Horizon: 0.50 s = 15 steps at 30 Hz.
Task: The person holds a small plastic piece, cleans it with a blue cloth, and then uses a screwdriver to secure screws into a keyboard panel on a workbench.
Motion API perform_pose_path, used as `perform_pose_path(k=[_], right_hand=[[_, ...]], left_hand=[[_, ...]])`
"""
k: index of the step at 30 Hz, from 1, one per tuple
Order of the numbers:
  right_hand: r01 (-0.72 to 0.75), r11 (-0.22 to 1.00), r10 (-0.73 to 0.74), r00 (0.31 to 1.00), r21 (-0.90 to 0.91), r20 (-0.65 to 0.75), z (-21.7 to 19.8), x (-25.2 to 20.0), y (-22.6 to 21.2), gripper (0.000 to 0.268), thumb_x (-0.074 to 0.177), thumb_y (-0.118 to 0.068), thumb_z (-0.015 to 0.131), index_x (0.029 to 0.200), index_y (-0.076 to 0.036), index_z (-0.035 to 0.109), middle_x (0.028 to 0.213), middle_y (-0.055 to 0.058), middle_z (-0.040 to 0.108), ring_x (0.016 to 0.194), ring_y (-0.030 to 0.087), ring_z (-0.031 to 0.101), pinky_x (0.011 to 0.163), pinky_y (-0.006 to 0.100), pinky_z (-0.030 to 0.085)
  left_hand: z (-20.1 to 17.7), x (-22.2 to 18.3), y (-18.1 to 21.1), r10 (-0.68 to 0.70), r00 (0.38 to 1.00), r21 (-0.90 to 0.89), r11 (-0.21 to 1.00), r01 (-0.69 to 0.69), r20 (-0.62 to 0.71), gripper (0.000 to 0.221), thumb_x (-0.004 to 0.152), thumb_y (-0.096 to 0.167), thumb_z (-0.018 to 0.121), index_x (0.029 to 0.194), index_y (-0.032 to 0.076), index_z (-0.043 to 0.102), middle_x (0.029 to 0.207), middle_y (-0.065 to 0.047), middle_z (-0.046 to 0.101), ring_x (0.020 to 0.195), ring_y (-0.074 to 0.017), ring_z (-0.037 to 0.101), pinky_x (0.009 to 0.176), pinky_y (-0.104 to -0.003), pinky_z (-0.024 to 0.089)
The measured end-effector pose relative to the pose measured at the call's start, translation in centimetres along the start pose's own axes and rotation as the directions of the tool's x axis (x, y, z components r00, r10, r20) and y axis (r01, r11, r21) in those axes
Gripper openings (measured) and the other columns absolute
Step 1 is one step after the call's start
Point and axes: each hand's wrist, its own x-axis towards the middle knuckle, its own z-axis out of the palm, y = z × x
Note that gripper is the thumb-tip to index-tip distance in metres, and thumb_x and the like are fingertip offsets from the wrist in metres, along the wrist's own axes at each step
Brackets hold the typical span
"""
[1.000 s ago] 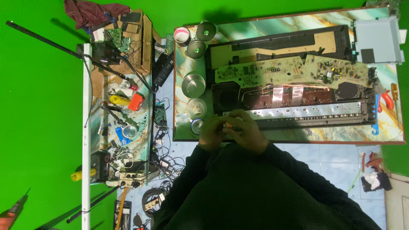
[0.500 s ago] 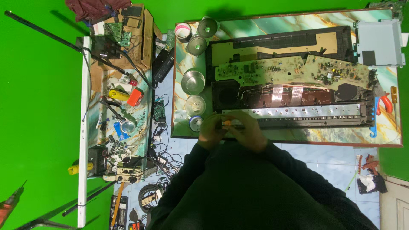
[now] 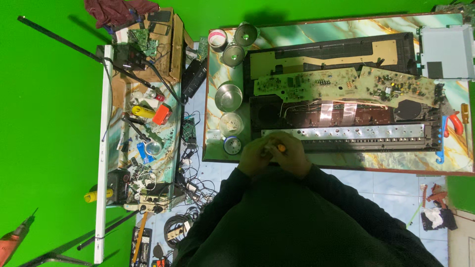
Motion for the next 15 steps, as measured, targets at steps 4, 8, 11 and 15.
perform_pose_path(k=[4, 8, 11, 15], right_hand=[[0.22, 0.973, -0.217, 0.975, 0.065, -0.051, -0.5, -0.4, -1.0, 0.04, 0.086, -0.013, 0.08, 0.118, -0.001, 0.059, 0.119, 0.016, 0.064, 0.108, 0.033, 0.066, 0.091, 0.04, 0.054], [0.185, 0.983, -0.183, 0.981, 0.022, -0.062, -0.9, 0.4, -2.4, 0.025, 0.091, -0.009, 0.073, 0.114, -0.004, 0.064, 0.119, 0.016, 0.06, 0.105, 0.032, 0.066, 0.084, 0.035, 0.06], [0.248, 0.969, -0.247, 0.969, -0.015, 0.011, -1.4, 0.5, -3.9, 0.026, 0.093, -0.004, 0.07, 0.119, -0.003, 0.067, 0.119, 0.018, 0.061, 0.106, 0.034, 0.064, 0.086, 0.037, 0.057], [0.234, 0.972, -0.233, 0.972, -0.024, 0.022, -1.5, 1.0, -5.4, 0.025, 0.094, -0.005, 0.072, 0.119, -0.001, 0.066, 0.111, 0.013, 0.066, 0.1, 0.029, 0.066, 0.089, 0.037, 0.054]], left_hand=[[-0.1, 0.0, -0.3, -0.13, 0.991, -0.162, 0.979, 0.126, -0.013, 0.038, 0.084, 0.006, 0.076, 0.122, 0.008, 0.07, 0.11, -0.011, 0.075, 0.099, -0.0288, 0.074, 0.081, -0.036, 0.06], [-0.6, 0.2, -0.4, -0.404, 0.912, -0.093, 0.907, 0.41, 0.071, 0.038, 0.081, 0.011, 0.078, 0.118, 0.006, 0.069, 0.106, -0.013, 0.073, 0.085, -0.0324, 0.072, 0.076, -0.043, 0.058], [-1.5, 0.5, -1.0, 0.132, 0.989, 0.089, 0.988, -0.126, -0.073, 0.041, 0.083, 0.01, 0.077, 0.122, 0.005, 0.066, 0.116, -0.017, 0.072, 0.107, -0.0378, 0.07, 0.109, -0.052, 0.045], [-1.1, -0.3, -1.5, 0.077, 0.997, 0.03, 0.997, -0.076, -0.027, 0.043, 0.083, 0.011, 0.071, 0.125, 0.007, 0.067, 0.108, -0.015, 0.074, 0.101, -0.0359, 0.07, 0.114, -0.051, 0.045]])
